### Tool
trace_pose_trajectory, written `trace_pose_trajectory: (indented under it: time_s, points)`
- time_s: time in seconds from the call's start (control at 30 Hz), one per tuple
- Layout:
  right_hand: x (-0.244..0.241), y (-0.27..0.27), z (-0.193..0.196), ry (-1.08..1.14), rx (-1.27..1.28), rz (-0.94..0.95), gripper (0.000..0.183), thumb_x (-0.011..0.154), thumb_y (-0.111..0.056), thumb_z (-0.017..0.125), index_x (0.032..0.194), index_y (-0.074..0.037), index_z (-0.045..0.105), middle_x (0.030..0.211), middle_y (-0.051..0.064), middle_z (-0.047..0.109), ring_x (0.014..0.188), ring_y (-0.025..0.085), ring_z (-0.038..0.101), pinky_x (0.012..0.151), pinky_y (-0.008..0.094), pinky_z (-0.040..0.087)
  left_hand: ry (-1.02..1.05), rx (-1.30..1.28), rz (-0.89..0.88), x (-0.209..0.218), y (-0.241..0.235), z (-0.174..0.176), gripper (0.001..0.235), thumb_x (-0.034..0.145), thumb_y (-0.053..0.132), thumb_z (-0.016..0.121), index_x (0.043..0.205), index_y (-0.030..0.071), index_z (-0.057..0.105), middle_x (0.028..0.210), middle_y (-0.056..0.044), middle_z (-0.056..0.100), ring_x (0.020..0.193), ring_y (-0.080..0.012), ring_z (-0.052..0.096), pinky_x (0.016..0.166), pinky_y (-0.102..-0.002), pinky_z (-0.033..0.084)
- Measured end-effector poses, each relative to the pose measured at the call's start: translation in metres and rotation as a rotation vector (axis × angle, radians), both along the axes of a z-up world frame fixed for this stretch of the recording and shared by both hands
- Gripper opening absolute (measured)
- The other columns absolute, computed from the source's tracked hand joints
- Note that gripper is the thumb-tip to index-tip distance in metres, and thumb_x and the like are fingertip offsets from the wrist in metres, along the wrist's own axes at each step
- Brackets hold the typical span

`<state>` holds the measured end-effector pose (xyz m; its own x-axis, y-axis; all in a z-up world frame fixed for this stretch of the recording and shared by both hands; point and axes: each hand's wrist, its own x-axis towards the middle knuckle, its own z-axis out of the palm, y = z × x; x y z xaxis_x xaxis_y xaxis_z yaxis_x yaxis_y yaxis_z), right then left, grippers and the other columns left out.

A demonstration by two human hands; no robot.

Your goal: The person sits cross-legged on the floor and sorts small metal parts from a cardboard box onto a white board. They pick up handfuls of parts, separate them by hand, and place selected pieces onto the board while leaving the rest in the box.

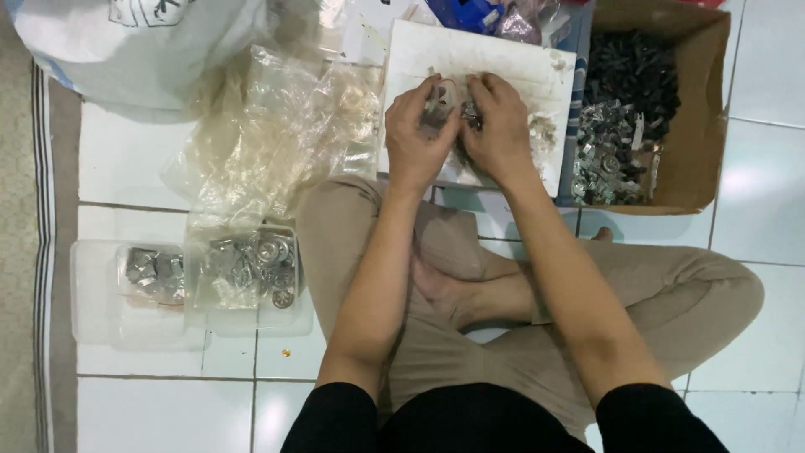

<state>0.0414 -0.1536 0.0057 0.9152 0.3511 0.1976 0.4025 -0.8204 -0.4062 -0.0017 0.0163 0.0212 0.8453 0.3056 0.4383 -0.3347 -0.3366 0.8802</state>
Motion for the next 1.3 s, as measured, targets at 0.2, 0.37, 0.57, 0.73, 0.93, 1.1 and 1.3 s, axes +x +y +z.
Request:
trace_pose_trajectory:
  time_s: [0.2, 0.37, 0.57, 0.73, 0.93, 1.1, 1.3]
  points:
    - [0.004, 0.010, 0.020, -0.292, 0.009, 0.242, 0.013, 0.103, -0.004, 0.064, 0.112, 0.001, 0.071, 0.104, 0.019, 0.063, 0.087, 0.037, 0.055, 0.077, 0.045, 0.044, 0.054, 0.019, 0.011, 0.001, -0.002, -0.007, 0.043, 0.092, 0.021, 0.077, 0.132, 0.009, 0.064, 0.123, -0.007, 0.073, 0.109, -0.0248, 0.071, 0.099, -0.040, 0.057]
    - [0.005, -0.013, 0.017, -0.190, -0.109, 0.300, 0.023, 0.098, 0.004, 0.067, 0.120, 0.007, 0.069, 0.117, 0.025, 0.066, 0.103, 0.041, 0.057, 0.076, 0.048, 0.055, 0.097, 0.010, -0.017, 0.000, -0.005, -0.005, 0.044, 0.092, 0.022, 0.077, 0.132, 0.012, 0.063, 0.116, -0.007, 0.075, 0.104, -0.0235, 0.070, 0.095, -0.039, 0.056]
    - [0.004, -0.029, 0.020, -0.070, -0.186, 0.324, 0.051, 0.091, -0.021, 0.079, 0.134, 0.002, 0.066, 0.134, 0.023, 0.062, 0.115, 0.044, 0.053, 0.097, 0.054, 0.050, 0.108, 0.004, -0.031, -0.003, -0.006, -0.006, 0.045, 0.092, 0.020, 0.076, 0.134, 0.012, 0.062, 0.117, -0.007, 0.073, 0.106, -0.0230, 0.068, 0.097, -0.038, 0.056]
    - [0.003, -0.026, 0.034, 0.078, -0.098, 0.283, 0.042, 0.091, -0.001, 0.075, 0.133, 0.005, 0.068, 0.128, 0.025, 0.062, 0.114, 0.044, 0.053, 0.096, 0.054, 0.050, 0.127, 0.001, -0.067, -0.003, -0.005, -0.001, 0.044, 0.093, 0.021, 0.074, 0.134, 0.012, 0.062, 0.121, -0.007, 0.073, 0.111, -0.0238, 0.068, 0.099, -0.038, 0.056]
    - [0.006, -0.023, 0.026, 0.050, -0.031, 0.226, 0.025, 0.090, 0.008, 0.073, 0.115, 0.008, 0.075, 0.109, 0.024, 0.069, 0.101, 0.043, 0.060, 0.085, 0.052, 0.052, 0.117, -0.019, -0.089, -0.003, -0.006, -0.002, 0.044, 0.093, 0.022, 0.074, 0.134, 0.010, 0.062, 0.121, -0.009, 0.073, 0.110, -0.0238, 0.070, 0.097, -0.038, 0.058]
    - [0.003, -0.014, 0.028, 0.002, -0.162, 0.219, 0.026, 0.085, 0.010, 0.072, 0.111, 0.010, 0.072, 0.103, 0.026, 0.070, 0.095, 0.042, 0.060, 0.076, 0.051, 0.057, 0.132, -0.016, -0.072, -0.003, -0.006, 0.000, 0.042, 0.092, 0.024, 0.075, 0.131, 0.013, 0.064, 0.111, -0.005, 0.074, 0.101, -0.0204, 0.068, 0.093, -0.036, 0.057]
    - [0.011, -0.021, 0.021, -0.104, -0.163, 0.199, 0.017, 0.076, 0.015, 0.065, 0.085, 0.003, 0.059, 0.088, 0.020, 0.063, 0.081, 0.039, 0.056, 0.061, 0.047, 0.048, 0.081, -0.012, -0.120, 0.000, -0.006, -0.006, 0.047, 0.092, 0.018, 0.075, 0.136, 0.009, 0.060, 0.122, -0.009, 0.073, 0.111, -0.0245, 0.068, 0.098, -0.038, 0.058]
